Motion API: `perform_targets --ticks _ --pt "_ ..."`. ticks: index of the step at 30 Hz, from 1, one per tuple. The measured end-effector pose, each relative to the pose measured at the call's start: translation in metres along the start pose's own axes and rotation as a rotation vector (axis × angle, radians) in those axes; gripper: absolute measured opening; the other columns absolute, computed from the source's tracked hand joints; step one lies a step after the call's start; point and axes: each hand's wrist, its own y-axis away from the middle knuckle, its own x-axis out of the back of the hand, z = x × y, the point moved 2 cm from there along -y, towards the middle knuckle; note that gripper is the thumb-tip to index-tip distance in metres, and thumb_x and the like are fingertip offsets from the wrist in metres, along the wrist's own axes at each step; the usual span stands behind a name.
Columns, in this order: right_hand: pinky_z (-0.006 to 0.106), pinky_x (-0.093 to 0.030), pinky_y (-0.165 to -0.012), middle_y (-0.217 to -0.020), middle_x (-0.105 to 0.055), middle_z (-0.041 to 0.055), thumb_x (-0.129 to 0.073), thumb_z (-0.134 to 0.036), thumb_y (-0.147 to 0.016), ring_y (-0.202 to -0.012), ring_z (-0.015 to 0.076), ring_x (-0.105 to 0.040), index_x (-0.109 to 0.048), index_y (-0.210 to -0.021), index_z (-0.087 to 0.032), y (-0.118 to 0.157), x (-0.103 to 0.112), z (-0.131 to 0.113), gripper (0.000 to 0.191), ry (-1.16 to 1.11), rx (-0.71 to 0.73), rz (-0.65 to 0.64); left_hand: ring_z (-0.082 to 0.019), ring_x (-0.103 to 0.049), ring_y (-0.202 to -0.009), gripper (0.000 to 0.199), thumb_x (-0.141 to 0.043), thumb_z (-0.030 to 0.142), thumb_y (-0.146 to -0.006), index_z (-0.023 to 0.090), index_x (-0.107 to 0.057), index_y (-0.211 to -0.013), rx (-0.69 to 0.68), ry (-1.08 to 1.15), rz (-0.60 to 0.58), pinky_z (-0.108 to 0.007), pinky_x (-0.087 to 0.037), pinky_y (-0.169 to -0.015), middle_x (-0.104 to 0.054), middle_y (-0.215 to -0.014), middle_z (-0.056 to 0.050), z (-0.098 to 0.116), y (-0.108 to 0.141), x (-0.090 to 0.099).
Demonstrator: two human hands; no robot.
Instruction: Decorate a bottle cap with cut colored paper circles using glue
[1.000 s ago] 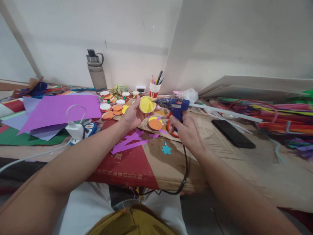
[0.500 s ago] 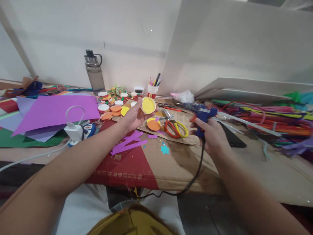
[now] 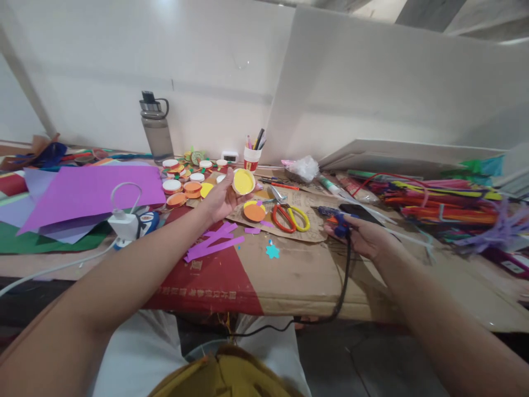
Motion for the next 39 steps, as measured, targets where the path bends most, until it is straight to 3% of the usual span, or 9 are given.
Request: perform_targets --ticks 3,7,9,11,13,20,22,25,39 --pt "0.028 -0.056 -0.049 -0.071 -0.067 0.0110 -0.040 -0.017 -0.095 -0.057 0.0176 -0.065 -0.055 -0.086 -0.015 -0.008 0.008 0.002 0.018 0.084 -0.053 0.016 -0.025 -0.069 -0.102 0.050 -0.045 0.052 -0.093 0.014 -0.062 -0.121 0.007 -0.006 -0.001 -0.034 -0.058 -0.082 -0.071 -0.112 -0.016 0.002 -0.001 0.003" --pt "0.030 -0.050 -0.046 -0.057 -0.061 0.0076 -0.058 -0.029 -0.088 -0.050 0.0188 -0.060 -0.057 -0.073 -0.017 -0.018 0.023 -0.001 0.020 0.450 0.071 0.124 -0.024 -0.070 -0.101 0.050 -0.041 0.052 -0.094 0.015 -0.062 -0.120 0.001 -0.030 -0.013 -0.032 -0.058 -0.079 -0.071 -0.113 -0.016 0.003 -0.002 0.005" --pt "0.032 -0.044 -0.045 -0.049 -0.054 0.0060 -0.066 -0.035 -0.082 -0.045 0.0191 -0.054 -0.055 -0.060 -0.020 -0.017 0.028 -0.007 0.029 0.700 0.180 0.208 -0.024 -0.070 -0.100 0.051 -0.040 0.053 -0.095 0.014 -0.062 -0.119 -0.001 -0.031 -0.010 -0.032 -0.058 -0.078 -0.071 -0.112 -0.016 0.004 -0.002 0.004" --pt "0.032 -0.039 -0.048 -0.048 -0.050 0.0064 -0.067 -0.039 -0.080 -0.048 0.0188 -0.053 -0.051 -0.051 -0.023 -0.008 0.023 -0.015 0.037 1.069 0.441 0.258 -0.024 -0.071 -0.098 0.052 -0.039 0.053 -0.095 0.014 -0.062 -0.119 0.001 -0.026 -0.004 -0.032 -0.058 -0.076 -0.072 -0.111 -0.017 0.004 -0.002 0.004" --pt "0.033 -0.038 -0.055 -0.055 -0.054 0.0069 -0.063 -0.040 -0.082 -0.055 0.0205 -0.056 -0.055 -0.057 -0.022 0.007 0.005 -0.019 0.032 1.281 0.688 0.301 -0.024 -0.071 -0.096 0.053 -0.039 0.054 -0.095 0.013 -0.063 -0.118 0.005 -0.026 0.001 -0.031 -0.058 -0.074 -0.072 -0.108 -0.016 0.003 -0.003 0.004" --pt "0.035 -0.045 -0.080 -0.090 -0.066 0.0087 -0.055 -0.034 -0.087 -0.087 0.0215 -0.059 -0.068 -0.090 -0.018 0.051 -0.118 -0.002 0.021 1.188 1.166 -0.280 -0.026 -0.071 -0.095 0.052 -0.042 0.056 -0.092 0.016 -0.064 -0.116 -0.035 -0.038 0.056 -0.032 -0.058 -0.071 -0.074 -0.104 -0.014 0.005 -0.007 0.013" --pt "0.037 -0.044 -0.089 -0.112 -0.062 0.0125 -0.061 -0.033 -0.084 -0.101 0.0230 -0.057 -0.064 -0.112 -0.017 0.051 -0.143 0.002 0.032 1.207 1.227 -0.403 -0.026 -0.072 -0.094 0.052 -0.043 0.057 -0.092 0.015 -0.064 -0.115 -0.057 -0.040 0.057 -0.032 -0.058 -0.070 -0.074 -0.102 -0.014 0.007 -0.008 0.015" --pt "0.041 -0.039 -0.100 -0.131 -0.051 0.0158 -0.070 -0.032 -0.075 -0.118 0.0271 -0.049 -0.056 -0.126 -0.017 0.045 -0.164 0.005 0.054 1.307 1.216 -0.519 -0.025 -0.072 -0.091 0.053 -0.042 0.058 -0.092 0.015 -0.064 -0.114 -0.064 -0.031 0.069 -0.030 -0.058 -0.066 -0.074 -0.099 -0.014 0.009 -0.008 0.016" --pt "0.043 -0.044 -0.091 -0.117 -0.053 0.0172 -0.070 -0.042 -0.075 -0.110 0.0322 -0.049 -0.063 -0.109 -0.014 0.018 -0.170 0.016 0.045 1.487 1.037 -0.524 -0.025 -0.072 -0.091 0.053 -0.042 0.056 -0.093 0.015 -0.061 -0.121 -0.045 -0.061 0.060 -0.032 -0.059 -0.071 -0.074 -0.101 -0.014 0.006 -0.008 0.017"
